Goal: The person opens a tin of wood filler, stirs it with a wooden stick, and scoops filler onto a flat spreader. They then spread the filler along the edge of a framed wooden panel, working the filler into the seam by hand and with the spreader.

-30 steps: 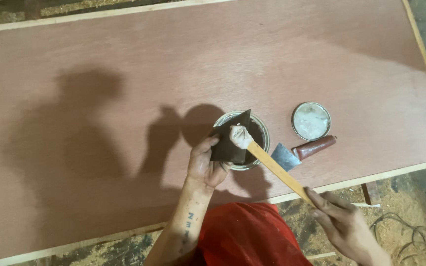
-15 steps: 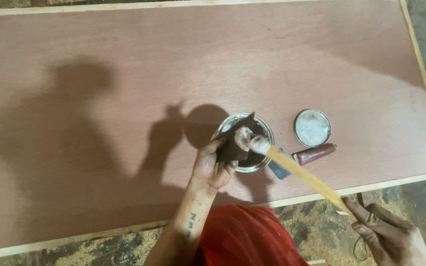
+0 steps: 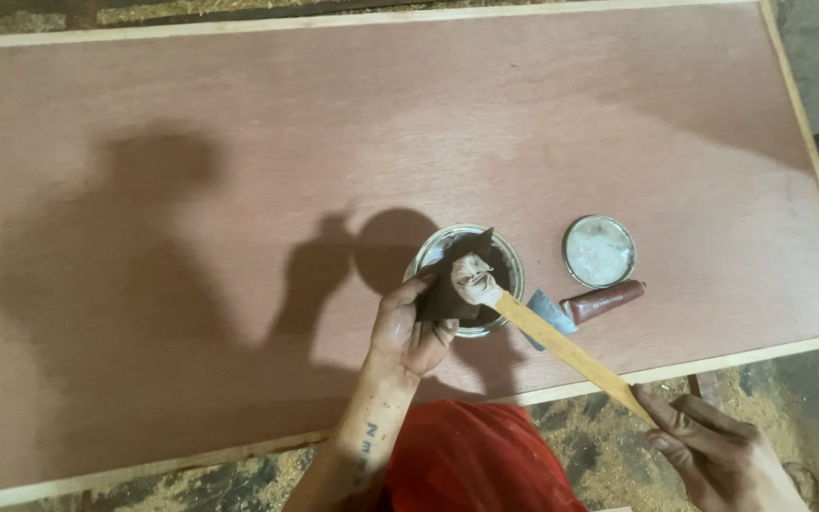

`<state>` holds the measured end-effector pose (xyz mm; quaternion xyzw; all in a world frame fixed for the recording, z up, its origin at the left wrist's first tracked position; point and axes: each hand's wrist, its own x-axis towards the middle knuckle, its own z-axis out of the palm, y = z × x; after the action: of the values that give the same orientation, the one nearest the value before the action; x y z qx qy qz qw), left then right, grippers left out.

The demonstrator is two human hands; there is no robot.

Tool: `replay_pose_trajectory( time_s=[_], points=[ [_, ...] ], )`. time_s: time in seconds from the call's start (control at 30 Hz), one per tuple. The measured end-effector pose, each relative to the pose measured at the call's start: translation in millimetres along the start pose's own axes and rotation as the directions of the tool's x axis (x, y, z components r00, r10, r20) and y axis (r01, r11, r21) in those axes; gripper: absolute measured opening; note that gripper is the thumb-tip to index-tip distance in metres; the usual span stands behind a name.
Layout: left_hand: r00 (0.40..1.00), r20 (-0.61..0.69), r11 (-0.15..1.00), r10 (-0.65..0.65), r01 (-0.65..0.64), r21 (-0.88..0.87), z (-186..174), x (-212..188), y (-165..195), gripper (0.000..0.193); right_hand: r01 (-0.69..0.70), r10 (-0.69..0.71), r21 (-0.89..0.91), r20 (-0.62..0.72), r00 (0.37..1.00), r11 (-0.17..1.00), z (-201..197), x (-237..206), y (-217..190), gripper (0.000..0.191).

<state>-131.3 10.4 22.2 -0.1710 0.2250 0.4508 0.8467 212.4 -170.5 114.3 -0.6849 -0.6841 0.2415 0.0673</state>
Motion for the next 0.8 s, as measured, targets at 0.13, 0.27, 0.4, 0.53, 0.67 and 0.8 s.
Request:
replay_pose_trajectory(
  time_s=[0.13,0.27,0.4,0.53,0.67,0.8],
  points=[
    [0.998,0.058,0.999,-0.027,0.028,-0.021,-6.1,7.6,1.0,0.037,-0.113,0.111,-0.008,-0.112,0.987,0.994,-19.2,-6.1,-17.9,0.045],
    [0.997,0.059,0.998,-0.052,0.054,-0.040,-6.6,10.3,-1.8,0.034,-0.095,0.079,-0.029,-0.355,0.932,0.995,-29.6,0.0,-36.2,0.041],
    [0.995,0.081,0.998,-0.060,0.062,-0.018,-0.6,6.3,-7.3,0.035,0.010,-0.091,-0.174,-0.466,0.880,0.985,-13.7,19.3,-41.5,0.033],
    [0.986,0.147,0.990,-0.083,0.098,-0.097,7.6,2.3,-8.7,0.036,0.178,-0.287,-0.258,-0.486,0.825,0.950,11.7,33.4,-47.4,0.027],
    [0.980,0.198,0.993,-0.033,0.054,-0.105,12.8,1.5,-6.3,0.036,0.220,-0.368,-0.333,-0.493,0.788,0.917,25.7,33.1,-56.7,0.028],
    [0.986,0.166,0.988,0.016,0.010,-0.155,15.1,2.3,-5.4,0.035,0.208,-0.329,-0.296,-0.454,0.828,0.932,28.4,23.0,-59.9,0.025]
  ],
)
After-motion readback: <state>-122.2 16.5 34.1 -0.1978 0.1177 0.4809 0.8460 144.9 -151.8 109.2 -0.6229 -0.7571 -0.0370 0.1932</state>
